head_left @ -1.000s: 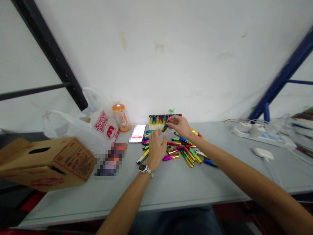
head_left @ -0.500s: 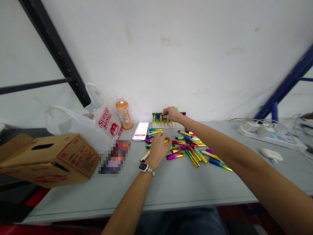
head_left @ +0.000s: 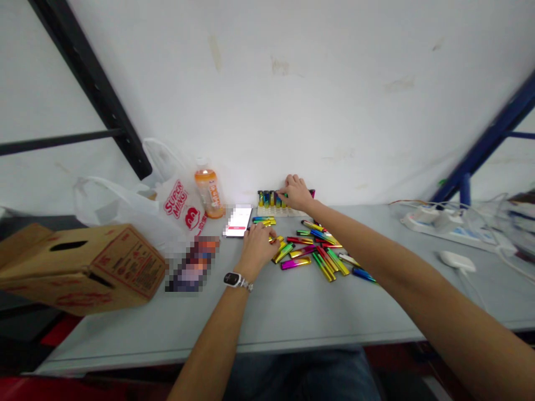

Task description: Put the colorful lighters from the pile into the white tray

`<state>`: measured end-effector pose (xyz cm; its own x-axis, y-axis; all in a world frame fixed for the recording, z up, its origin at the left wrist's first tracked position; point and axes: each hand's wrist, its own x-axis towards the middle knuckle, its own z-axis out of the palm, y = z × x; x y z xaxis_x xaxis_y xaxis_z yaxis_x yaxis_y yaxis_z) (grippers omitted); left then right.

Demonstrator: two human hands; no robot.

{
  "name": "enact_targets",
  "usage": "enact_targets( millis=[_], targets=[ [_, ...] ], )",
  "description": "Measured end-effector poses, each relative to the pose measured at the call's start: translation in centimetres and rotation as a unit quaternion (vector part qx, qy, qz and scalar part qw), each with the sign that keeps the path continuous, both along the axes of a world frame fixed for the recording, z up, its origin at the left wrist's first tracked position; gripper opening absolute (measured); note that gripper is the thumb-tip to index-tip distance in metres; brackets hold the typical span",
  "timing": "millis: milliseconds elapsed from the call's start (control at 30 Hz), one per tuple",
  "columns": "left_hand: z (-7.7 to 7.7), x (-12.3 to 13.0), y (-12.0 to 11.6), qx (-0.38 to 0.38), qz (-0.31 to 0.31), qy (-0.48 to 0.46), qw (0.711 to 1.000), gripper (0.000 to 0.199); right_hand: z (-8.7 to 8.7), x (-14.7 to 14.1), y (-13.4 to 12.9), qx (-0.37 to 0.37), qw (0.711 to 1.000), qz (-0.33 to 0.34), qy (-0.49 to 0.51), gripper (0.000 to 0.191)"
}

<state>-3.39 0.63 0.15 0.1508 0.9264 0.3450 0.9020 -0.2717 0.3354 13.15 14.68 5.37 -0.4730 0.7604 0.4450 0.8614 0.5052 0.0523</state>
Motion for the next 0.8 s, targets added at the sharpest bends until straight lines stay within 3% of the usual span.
enact_targets(
  millis=[167,267,433,600,800],
  targets=[
    [-0.1,-0.4,0.4,-0.02,-0.002,0.01,1.0,0.019,-0.8,-0.3,-1.6,-0.002,1.0,-0.002,-0.014,0.041],
    [-0.3,-0.4,0.7,-0.029,-0.004,0.022,0.999,0.019,-1.8,-0.1,-3.0,0.013,0.999,-0.004,0.049,0.047],
    [-0.2,0.3,0.8,-0.011,-0.026,0.049,0.998,0.021,-3.1,1.6,-6.1,0.039,0.981,-0.015,0.188,0.037],
    [1.1,1.8,0.2,0.05,-0.056,0.009,0.997,0.023,-3.3,3.4,-9.6,0.037,0.946,0.02,0.321,0.029],
    [1.8,3.4,-0.8,0.012,-0.121,-0.127,0.984,0.029,-4.1,3.0,-13.1,-0.106,0.878,0.089,0.458,0.034]
  ],
)
